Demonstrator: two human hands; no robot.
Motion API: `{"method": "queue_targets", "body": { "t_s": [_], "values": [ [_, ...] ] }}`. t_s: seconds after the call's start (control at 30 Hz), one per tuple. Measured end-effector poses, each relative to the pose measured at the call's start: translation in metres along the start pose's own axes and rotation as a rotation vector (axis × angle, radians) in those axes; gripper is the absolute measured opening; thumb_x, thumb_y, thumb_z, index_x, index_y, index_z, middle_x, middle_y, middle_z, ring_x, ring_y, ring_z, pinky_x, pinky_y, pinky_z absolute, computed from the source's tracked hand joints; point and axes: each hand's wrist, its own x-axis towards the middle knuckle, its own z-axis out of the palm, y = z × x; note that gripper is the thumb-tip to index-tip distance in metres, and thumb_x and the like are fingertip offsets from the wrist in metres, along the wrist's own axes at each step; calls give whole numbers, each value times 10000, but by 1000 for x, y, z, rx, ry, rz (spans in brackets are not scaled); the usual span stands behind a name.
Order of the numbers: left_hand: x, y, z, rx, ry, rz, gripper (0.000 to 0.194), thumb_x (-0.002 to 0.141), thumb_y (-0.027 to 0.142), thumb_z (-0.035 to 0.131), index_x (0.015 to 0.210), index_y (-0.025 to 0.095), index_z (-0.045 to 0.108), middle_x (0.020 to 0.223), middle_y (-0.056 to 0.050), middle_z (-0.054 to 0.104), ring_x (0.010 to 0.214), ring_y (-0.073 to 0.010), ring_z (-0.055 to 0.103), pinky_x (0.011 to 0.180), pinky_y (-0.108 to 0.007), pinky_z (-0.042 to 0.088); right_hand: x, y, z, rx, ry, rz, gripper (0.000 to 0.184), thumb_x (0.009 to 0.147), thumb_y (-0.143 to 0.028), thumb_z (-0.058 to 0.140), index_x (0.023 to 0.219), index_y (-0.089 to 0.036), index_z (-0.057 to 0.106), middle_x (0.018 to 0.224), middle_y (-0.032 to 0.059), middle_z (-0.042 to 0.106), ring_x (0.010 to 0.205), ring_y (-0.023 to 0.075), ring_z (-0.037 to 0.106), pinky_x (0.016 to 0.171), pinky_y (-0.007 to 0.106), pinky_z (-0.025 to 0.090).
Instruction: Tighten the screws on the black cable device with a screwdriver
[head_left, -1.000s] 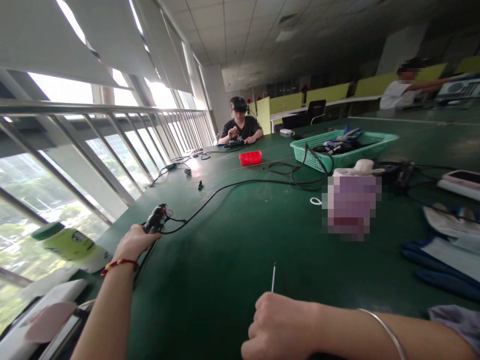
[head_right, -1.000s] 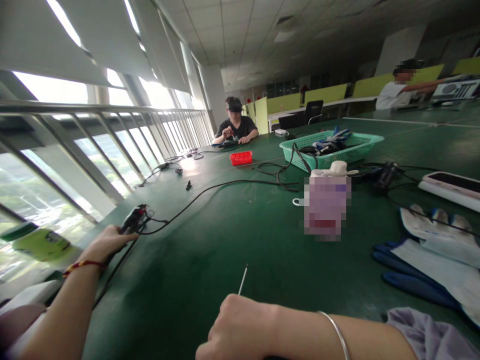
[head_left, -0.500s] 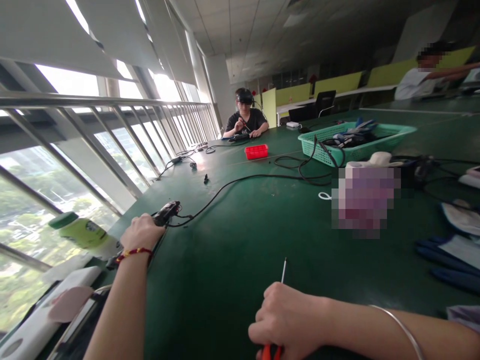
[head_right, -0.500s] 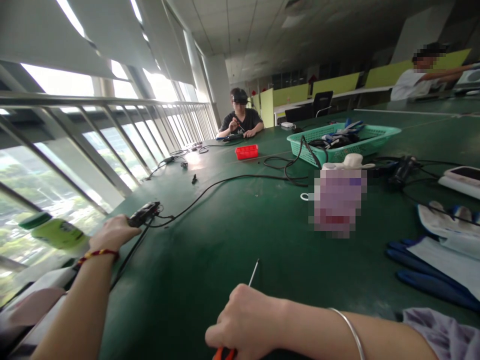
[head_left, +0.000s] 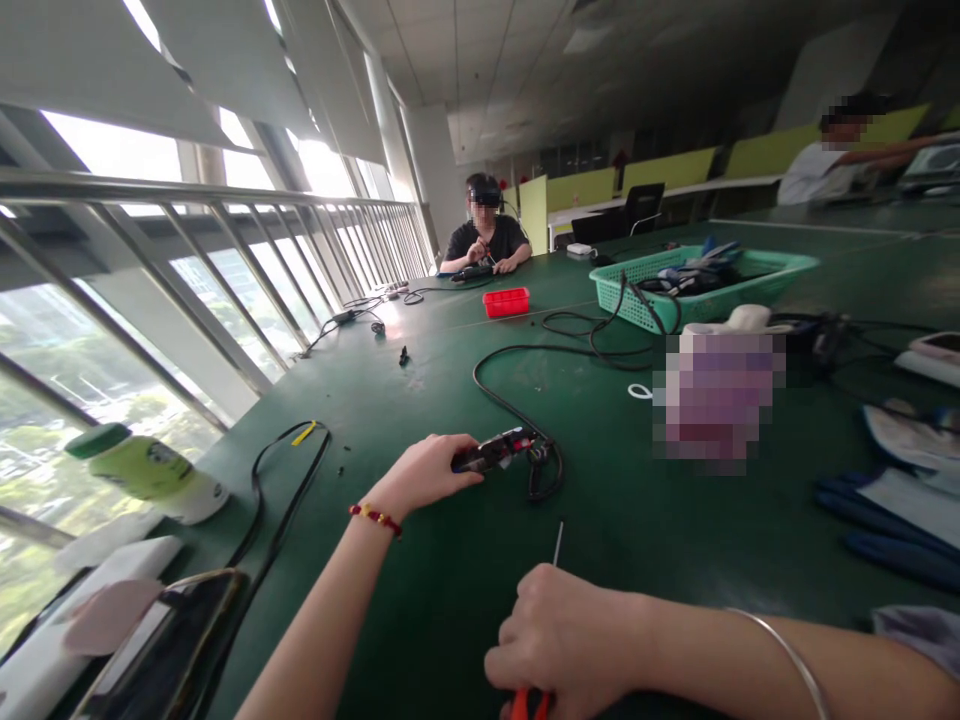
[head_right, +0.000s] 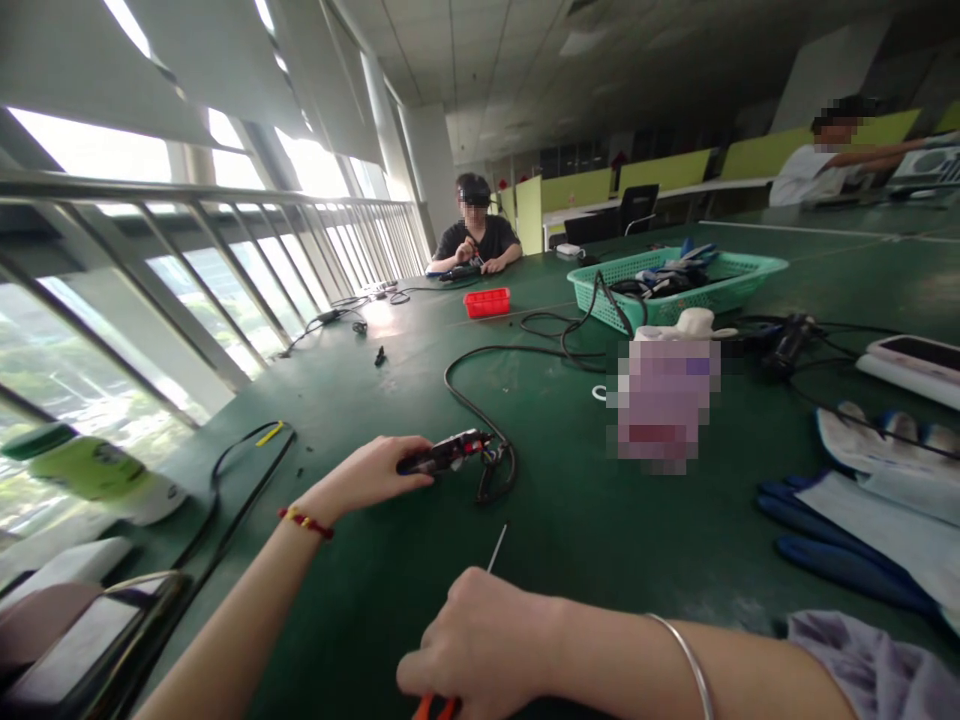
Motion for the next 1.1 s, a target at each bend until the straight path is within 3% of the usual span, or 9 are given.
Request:
{"method": "queue_targets", "body": {
  "t_s": [0.03,0.17,0.27,0.4,0.5,0.63,0.77,0.93,1.1],
  "values": [
    [4,-2,7,13,58,13,371,811,395,573,1142,233,618,1032,-35,688,936,-215,633,804,-288,479,0,0,0,-1,6,-1,235,805,-450,510,768,-218,521,616,-48,631,494,102,519,444,257,181],
    [13,-12,29,286,488,-68,423,885,267,497,1296,169,507,1290,-104,562,1190,-270,496,1048,-417,347,-3,2,2,15,51,-24,253,804,-463,518,768,-212,519,604,-47,616,501,96,510,454,246,215],
    [14,-30,39,410,553,-108,466,870,179,488,1335,139,462,1333,-132,516,1211,-277,472,1069,-421,324,-4,2,3,34,83,-42,280,803,-483,517,756,-206,506,576,-56,589,479,82,480,460,234,227],
    [2,-76,44,328,593,-350,500,856,396,525,1280,133,508,1288,-136,536,1165,-305,492,1015,-436,377,-4,2,4,46,103,-42,294,797,-488,528,746,-201,493,565,-63,574,458,67,461,459,236,214],
    [-13,-111,44,225,553,-361,490,861,454,474,1235,147,548,1258,-113,557,1182,-286,474,1026,-419,377,-4,3,4,54,110,-42,314,796,-506,531,744,-199,491,560,-65,567,450,62,459,458,241,207],
    [-28,-136,39,226,529,-536,446,865,306,395,1249,146,555,1271,-127,541,1176,-301,479,1000,-443,406,-3,2,4,53,103,-33,318,789,-516,539,752,-203,502,575,-60,589,466,73,486,460,243,214],
    [-37,-147,27,271,311,-672,420,838,247,382,1174,169,622,1219,-127,555,1146,-309,508,908,-400,479,-3,2,5,49,88,-26,309,792,-510,535,764,-202,517,592,-50,611,477,81,504,459,246,207],
    [-42,-156,17,338,50,-672,457,777,177,445,1212,167,583,1205,-128,555,1115,-276,553,876,-349,495,-4,3,5,62,87,-32,284,797,-482,537,769,-200,519,590,-53,606,472,73,491,461,245,206],
    [-40,-145,18,369,70,-662,564,741,90,432,1300,142,491,1207,-145,543,1130,-269,551,865,-327,492,-4,3,3,66,84,-34,269,800,-465,538,768,-199,515,588,-57,598,473,68,480,465,240,214]
  ]
}}
